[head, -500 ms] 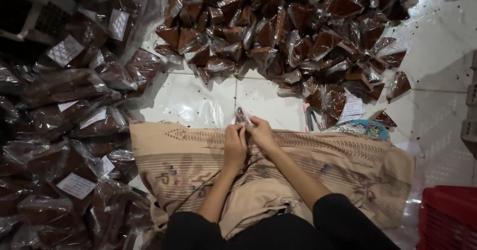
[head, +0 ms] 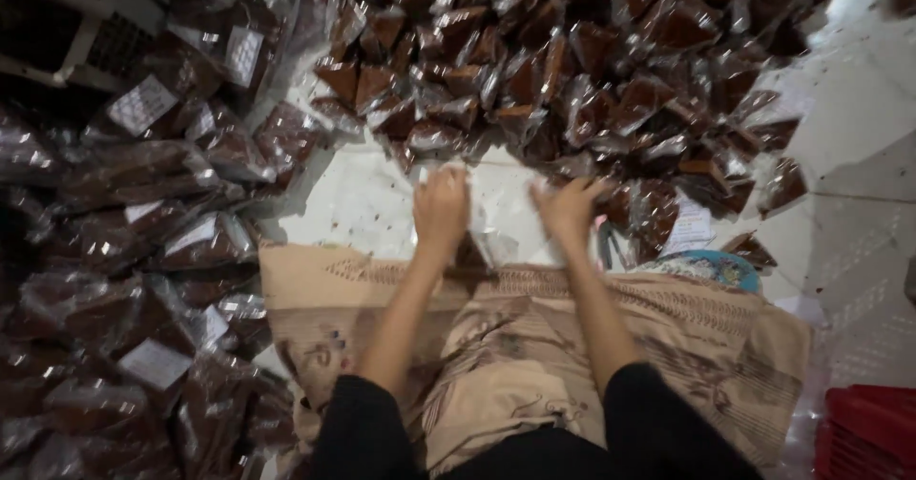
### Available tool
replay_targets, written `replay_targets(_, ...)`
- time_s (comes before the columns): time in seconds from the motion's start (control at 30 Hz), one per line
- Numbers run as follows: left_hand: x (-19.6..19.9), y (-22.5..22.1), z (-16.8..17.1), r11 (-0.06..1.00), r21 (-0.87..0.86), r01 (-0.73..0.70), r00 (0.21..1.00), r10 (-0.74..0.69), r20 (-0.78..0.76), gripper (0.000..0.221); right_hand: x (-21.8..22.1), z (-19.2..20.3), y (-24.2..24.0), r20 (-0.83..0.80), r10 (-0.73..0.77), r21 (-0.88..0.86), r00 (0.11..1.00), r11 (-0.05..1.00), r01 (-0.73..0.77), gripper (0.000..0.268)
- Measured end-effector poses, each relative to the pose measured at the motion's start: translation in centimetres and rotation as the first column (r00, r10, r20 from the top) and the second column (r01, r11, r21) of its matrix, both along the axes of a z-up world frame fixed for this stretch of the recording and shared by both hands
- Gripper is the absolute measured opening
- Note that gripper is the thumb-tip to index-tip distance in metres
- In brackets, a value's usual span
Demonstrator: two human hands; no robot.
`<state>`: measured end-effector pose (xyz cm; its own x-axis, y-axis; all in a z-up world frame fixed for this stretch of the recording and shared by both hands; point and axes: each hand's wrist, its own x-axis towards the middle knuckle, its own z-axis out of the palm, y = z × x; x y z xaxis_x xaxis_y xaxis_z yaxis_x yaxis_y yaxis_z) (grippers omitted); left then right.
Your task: Sealing plastic bags of food items by folding the tops and stapling them, while also organizing packaging materials.
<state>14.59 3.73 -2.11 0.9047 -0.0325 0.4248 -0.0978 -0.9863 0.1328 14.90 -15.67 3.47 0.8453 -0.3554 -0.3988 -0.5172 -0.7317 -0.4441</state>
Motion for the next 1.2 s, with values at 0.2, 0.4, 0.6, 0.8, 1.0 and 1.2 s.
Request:
replay_targets(0.2,6.5,3.2,-1.1,0.979,0.205,-0.009,0.999,0.0,0.044,0.016,-0.1,2.0,1.7,0.188,-0.081,0.15,0.979,0.987,0.053,0.092)
replay_targets(0.4,1.5,2.8,4.3,0.419,-0.803,-0.425,0.879,-0.022,-0.477,0.043,-3.3,-4.5,-0.3,0.316,0.185,0.169,0.931,0.954,-0.247,0.046)
replay_targets(0.6,-5.3,-1.4,12.2,0.007,-0.827,-0.562,0.812,-0.186,-0.553,0.05,-3.0,-0.4,2.1,0.275,-0.093,0.89,0.957,0.401,-0.217,0.038)
replay_targets(0.8,-10.1,-4.1,10.7,0.789,-0.54,-0.293,0.849,-0.044,-0.526,0.087,-3.4,-8.2,0.0,0.503,0.483,0.055,0.717,0.81,-0.584,0.04)
replay_targets(1.0,-9.6,-4.0,3.6,0.842,-0.456,-0.289,0.845,0.001,-0.535,0.077,-6.2,-3.2,-1.8,-0.005,0.601,-0.147,0.799,0.79,-0.595,0.056)
replay_targets(1.2,-10.4,-1.8,3.3,0.869,-0.492,-0.045,0.906,-0.172,-0.387,0.056,-7.6,-1.2,0.8,0.041,0.388,0.399,0.921,0.839,-0.371,0.056)
